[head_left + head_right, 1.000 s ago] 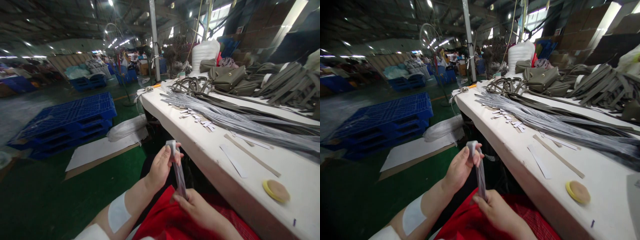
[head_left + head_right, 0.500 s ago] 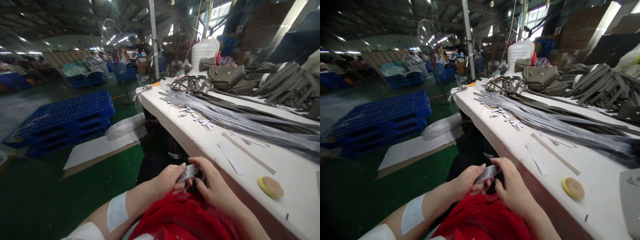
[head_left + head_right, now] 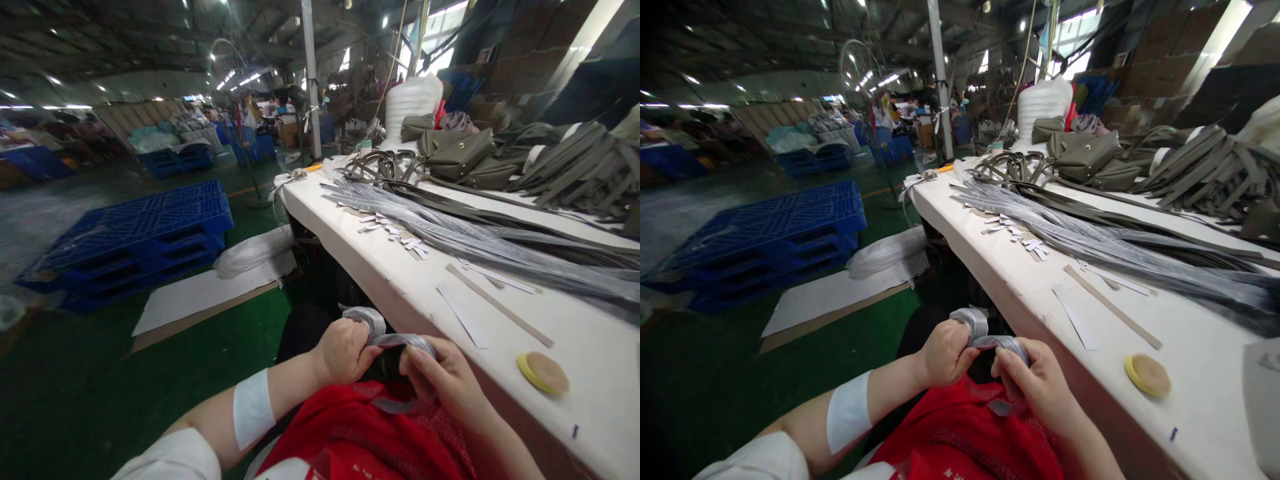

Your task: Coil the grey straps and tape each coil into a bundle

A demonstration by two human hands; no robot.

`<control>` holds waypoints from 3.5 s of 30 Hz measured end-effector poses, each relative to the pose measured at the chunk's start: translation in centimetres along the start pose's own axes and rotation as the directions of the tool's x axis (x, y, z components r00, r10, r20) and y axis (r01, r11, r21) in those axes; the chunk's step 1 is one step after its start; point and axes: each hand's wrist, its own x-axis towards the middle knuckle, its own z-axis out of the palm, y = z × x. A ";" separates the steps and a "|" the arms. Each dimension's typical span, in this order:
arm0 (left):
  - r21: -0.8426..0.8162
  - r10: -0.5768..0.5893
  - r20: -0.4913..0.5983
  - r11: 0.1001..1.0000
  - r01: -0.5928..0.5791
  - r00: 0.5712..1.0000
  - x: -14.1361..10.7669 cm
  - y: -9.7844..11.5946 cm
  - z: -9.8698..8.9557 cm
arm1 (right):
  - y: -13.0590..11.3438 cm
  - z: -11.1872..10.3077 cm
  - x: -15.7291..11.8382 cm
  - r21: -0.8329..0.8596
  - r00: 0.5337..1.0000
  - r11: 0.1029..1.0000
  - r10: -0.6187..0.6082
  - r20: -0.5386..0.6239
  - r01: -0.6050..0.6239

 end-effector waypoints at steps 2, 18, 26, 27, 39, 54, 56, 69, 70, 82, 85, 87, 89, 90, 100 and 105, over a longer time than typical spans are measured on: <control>-0.099 -0.102 0.078 0.989 0.110 0.992 -0.1 0.7 0.2 | -0.1 -1.9 1.0 -0.286 0.989 0.958 -0.063 -0.137 0.021; -0.783 -0.392 -0.131 0.604 0.148 0.911 2.4 0.7 -2.0 | 2.1 5.7 -0.2 -0.086 0.985 0.996 -0.001 0.173 0.016; -0.057 -0.102 0.214 0.991 0.117 0.971 0.0 -0.2 -0.1 | 1.0 -1.7 0.7 -0.486 0.999 0.874 -0.003 0.046 0.025; -0.137 -0.139 0.270 0.974 0.181 0.953 0.0 -0.1 -0.2 | 1.3 -2.3 1.0 -0.591 0.999 0.805 -0.029 0.035 0.044; -0.866 -0.308 0.478 -0.325 0.381 0.823 2.0 1.4 0.9 | 5.9 5.4 1.6 0.103 0.980 0.993 0.071 -0.187 -0.053; -0.596 -0.123 0.406 0.716 0.364 0.906 -0.8 1.2 3.6 | 3.4 -0.8 -2.2 -0.383 0.940 0.901 0.289 0.183 -0.203; -0.633 -0.232 0.365 0.649 0.423 0.902 -1.2 2.0 4.4 | 3.6 -0.6 -2.3 -0.303 0.961 0.929 0.255 0.108 -0.212; -0.494 -0.136 0.509 0.762 0.418 0.850 -3.5 3.2 6.0 | 4.3 -0.3 -3.3 -0.326 0.852 0.915 0.357 0.384 -0.237; -0.491 -0.180 0.532 0.731 0.474 0.828 -3.9 3.2 6.2 | 4.0 -0.3 -3.2 -0.408 0.863 0.888 0.365 0.348 -0.211; -0.540 -0.390 0.629 0.403 0.739 0.673 -5.2 2.4 7.4 | 4.8 -8.9 2.8 -0.829 0.817 0.163 -0.150 -0.557 -0.535; -0.545 -0.398 0.633 0.380 0.747 0.664 -5.2 2.1 7.3 | 5.8 -9.0 3.0 -0.840 0.826 0.122 -0.153 -0.542 -0.528; -0.547 -0.399 0.629 0.383 0.744 0.667 -5.1 2.0 7.1 | 6.0 -9.0 2.9 -0.841 0.828 0.100 -0.149 -0.541 -0.531; -0.550 -0.399 0.617 0.397 0.735 0.678 -4.9 1.9 6.9 | 6.0 -9.2 2.9 -0.842 0.831 0.083 -0.135 -0.540 -0.534; -0.554 -0.396 0.611 0.403 0.728 0.685 -4.8 1.9 6.8 | 6.0 -9.3 2.9 -0.844 0.834 0.076 -0.127 -0.537 -0.531; -0.578 -0.375 0.634 0.353 0.736 0.677 -4.4 1.6 6.5 | 5.2 -9.6 3.7 -0.854 0.851 0.023 -0.078 -0.520 -0.520; -0.598 -0.308 0.653 0.352 0.720 0.692 -5.0 0.8 6.7 | 4.5 -10.6 3.9 -0.817 0.809 0.079 -0.117 -0.576 -0.571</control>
